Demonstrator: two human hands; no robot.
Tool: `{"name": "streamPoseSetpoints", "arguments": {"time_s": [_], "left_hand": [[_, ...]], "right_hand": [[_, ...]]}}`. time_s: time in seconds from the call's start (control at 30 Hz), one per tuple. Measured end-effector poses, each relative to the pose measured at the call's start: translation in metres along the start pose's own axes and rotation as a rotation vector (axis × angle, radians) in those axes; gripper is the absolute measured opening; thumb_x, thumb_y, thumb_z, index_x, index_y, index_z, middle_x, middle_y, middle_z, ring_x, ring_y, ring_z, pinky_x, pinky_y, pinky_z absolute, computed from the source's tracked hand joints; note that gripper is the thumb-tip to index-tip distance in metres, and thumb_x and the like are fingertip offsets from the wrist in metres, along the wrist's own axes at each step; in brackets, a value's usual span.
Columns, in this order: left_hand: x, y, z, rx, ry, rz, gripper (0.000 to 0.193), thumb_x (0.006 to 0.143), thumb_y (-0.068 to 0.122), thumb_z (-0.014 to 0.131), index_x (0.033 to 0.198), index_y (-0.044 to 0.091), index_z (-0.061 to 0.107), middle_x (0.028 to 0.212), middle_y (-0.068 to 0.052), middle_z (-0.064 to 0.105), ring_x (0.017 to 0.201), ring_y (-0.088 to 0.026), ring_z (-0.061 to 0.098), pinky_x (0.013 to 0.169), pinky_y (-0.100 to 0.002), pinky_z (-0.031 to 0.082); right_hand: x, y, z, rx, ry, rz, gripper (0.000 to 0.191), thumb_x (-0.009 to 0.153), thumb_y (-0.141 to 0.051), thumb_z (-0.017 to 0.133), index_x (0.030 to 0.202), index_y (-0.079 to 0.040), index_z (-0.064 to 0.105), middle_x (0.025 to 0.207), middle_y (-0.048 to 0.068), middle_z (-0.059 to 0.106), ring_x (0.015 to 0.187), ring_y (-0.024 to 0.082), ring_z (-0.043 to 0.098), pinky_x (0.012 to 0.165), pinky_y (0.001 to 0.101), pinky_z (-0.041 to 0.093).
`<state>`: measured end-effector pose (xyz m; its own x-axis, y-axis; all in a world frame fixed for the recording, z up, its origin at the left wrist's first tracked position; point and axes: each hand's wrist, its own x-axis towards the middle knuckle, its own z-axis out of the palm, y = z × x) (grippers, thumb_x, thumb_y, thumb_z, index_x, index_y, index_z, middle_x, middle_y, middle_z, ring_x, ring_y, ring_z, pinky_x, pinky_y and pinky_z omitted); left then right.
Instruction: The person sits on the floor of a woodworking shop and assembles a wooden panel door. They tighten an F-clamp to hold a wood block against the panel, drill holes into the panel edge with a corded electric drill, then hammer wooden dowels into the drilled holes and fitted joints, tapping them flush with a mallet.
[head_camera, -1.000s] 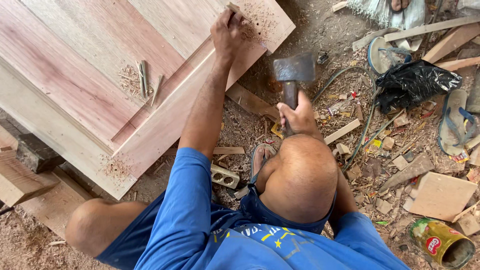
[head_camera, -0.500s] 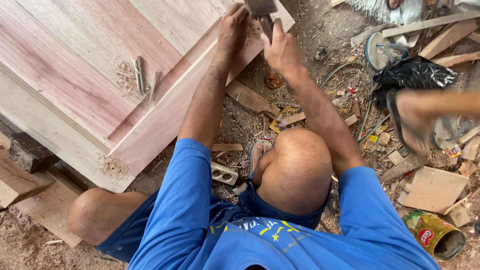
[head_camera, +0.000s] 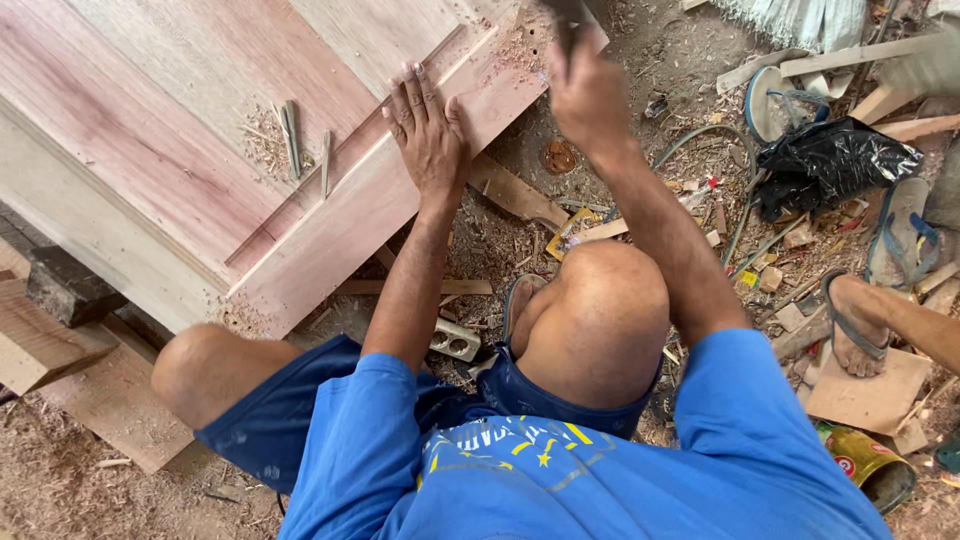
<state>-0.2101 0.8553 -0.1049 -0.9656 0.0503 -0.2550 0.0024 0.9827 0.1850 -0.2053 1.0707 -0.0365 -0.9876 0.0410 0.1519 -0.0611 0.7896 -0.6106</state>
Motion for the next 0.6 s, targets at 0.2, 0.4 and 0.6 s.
{"name": "streamPoseSetpoints", "arguments": {"time_s": [0.2, 0.4, 0.6], "left_hand": [[0.005, 0.001, 0.002, 0.023, -0.044, 0.015, 0.066, 0.117, 0.046, 0.017, 0.17, 0.009, 0.0, 0.177, -0.009, -0.006, 0.165, -0.027, -0.005, 0.13, -0.047, -0.009], [0.007, -0.006, 0.017, 0.001, -0.074, -0.026, 0.066, 0.117, 0.048, 0.019, 0.169, 0.013, 0.002, 0.177, -0.006, -0.003, 0.166, -0.024, -0.003, 0.131, -0.045, -0.008], [0.002, -0.006, 0.004, -0.015, -0.049, -0.011, 0.065, 0.117, 0.047, 0.02, 0.169, 0.014, 0.001, 0.177, -0.006, -0.004, 0.165, -0.025, -0.003, 0.13, -0.047, -0.009]], "right_hand": [[-0.002, -0.011, -0.044, 0.03, 0.084, -0.141, 0.029, 0.123, -0.025, 0.058, 0.128, 0.003, 0.056, 0.083, 0.009, 0.069, 0.074, 0.014, 0.07, 0.059, 0.0267, 0.054], [-0.003, -0.042, -0.065, 0.598, 0.721, -0.412, 0.021, 0.115, -0.02, 0.052, 0.121, -0.002, 0.045, 0.077, 0.011, 0.06, 0.057, 0.02, 0.058, 0.046, 0.0329, 0.056], [-0.004, -0.035, -0.008, 0.092, -0.301, 0.415, 0.031, 0.106, -0.023, 0.046, 0.127, 0.001, 0.047, 0.075, 0.006, 0.06, 0.049, 0.014, 0.061, 0.036, 0.0262, 0.055]]}}
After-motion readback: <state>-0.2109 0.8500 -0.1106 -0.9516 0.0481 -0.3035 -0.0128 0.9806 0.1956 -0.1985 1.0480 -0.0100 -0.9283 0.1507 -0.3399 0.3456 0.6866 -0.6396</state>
